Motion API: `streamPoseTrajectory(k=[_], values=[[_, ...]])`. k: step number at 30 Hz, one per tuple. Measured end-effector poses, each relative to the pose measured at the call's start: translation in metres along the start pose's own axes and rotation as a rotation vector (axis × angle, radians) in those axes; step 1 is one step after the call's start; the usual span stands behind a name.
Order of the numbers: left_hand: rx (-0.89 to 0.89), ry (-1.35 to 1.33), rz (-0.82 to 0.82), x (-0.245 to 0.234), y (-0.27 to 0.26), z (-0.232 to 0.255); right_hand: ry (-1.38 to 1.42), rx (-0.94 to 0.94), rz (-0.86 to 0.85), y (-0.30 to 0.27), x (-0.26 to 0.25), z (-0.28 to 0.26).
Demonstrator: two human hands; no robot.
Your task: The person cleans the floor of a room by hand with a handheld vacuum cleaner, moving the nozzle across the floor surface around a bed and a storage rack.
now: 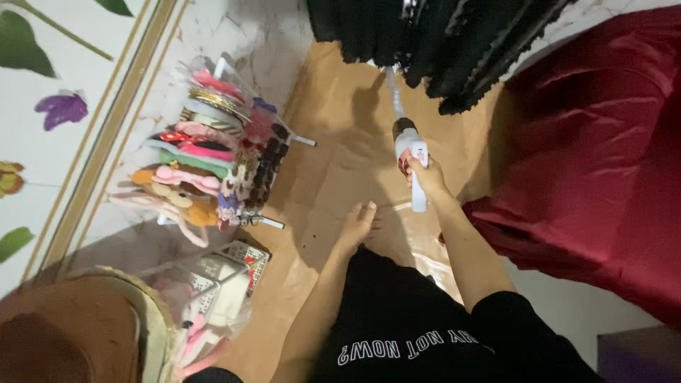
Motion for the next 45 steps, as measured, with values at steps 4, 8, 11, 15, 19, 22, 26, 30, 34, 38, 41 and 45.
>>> streamPoseTrajectory(k=[4,8,11,15,19,22,26,30,34,38,41,45], values=[[0.016,0.057,-0.095,0.067,-0.009,-0.017,-0.125,-0.003,0.047,-0.055,-0.044,-0.001],[-0.035,0.106,-0.227,0.151,-0.021,-0.039,-0.096,-0.01,0.005,-0.136,-0.095,-0.004],[-0.01,0.185,-0.281,0.2,-0.041,-0.049,-0.108,0.011,0.055,-0.2,-0.136,-0.008],[0.015,0.252,-0.279,0.241,-0.051,-0.057,-0.056,0.138,0.131,-0.266,-0.176,-0.036],[0.145,0.313,-0.193,0.261,-0.036,-0.067,0.001,0.159,0.131,-0.303,-0.193,-0.062],[0.136,0.244,-0.225,0.259,-0.028,-0.066,-0.128,0.097,0.166,-0.296,-0.193,-0.063],[0.052,0.189,-0.317,0.23,-0.021,-0.043,-0.194,0.033,0.12,-0.254,-0.174,-0.054],[-0.023,0.19,-0.339,0.185,-0.005,-0.017,-0.136,0.057,0.116,-0.187,-0.14,-0.055],[-0.021,0.25,-0.244,0.118,0.015,0.003,-0.186,-0.005,0.134,-0.103,-0.101,-0.057],[-0.004,0.199,-0.161,0.059,0.034,0.011,-0.153,-0.054,0.147,-0.028,-0.067,-0.061],[0.028,0.208,-0.17,0.03,0.054,0.017,-0.012,-0.028,0.143,0.001,-0.044,-0.057],[-0.034,0.195,-0.198,0.025,0.077,0.028,-0.029,-0.057,0.231,0.006,-0.024,-0.054]])
Point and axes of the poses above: each hand's wrist, its own y-axis towards the middle knuckle, its own x-axis out of the palm, z = x × y, the point moved 3 cm from there along y, towards the middle knuckle, and after that the axes turned 15 degrees about y, right-handed, at the moved point
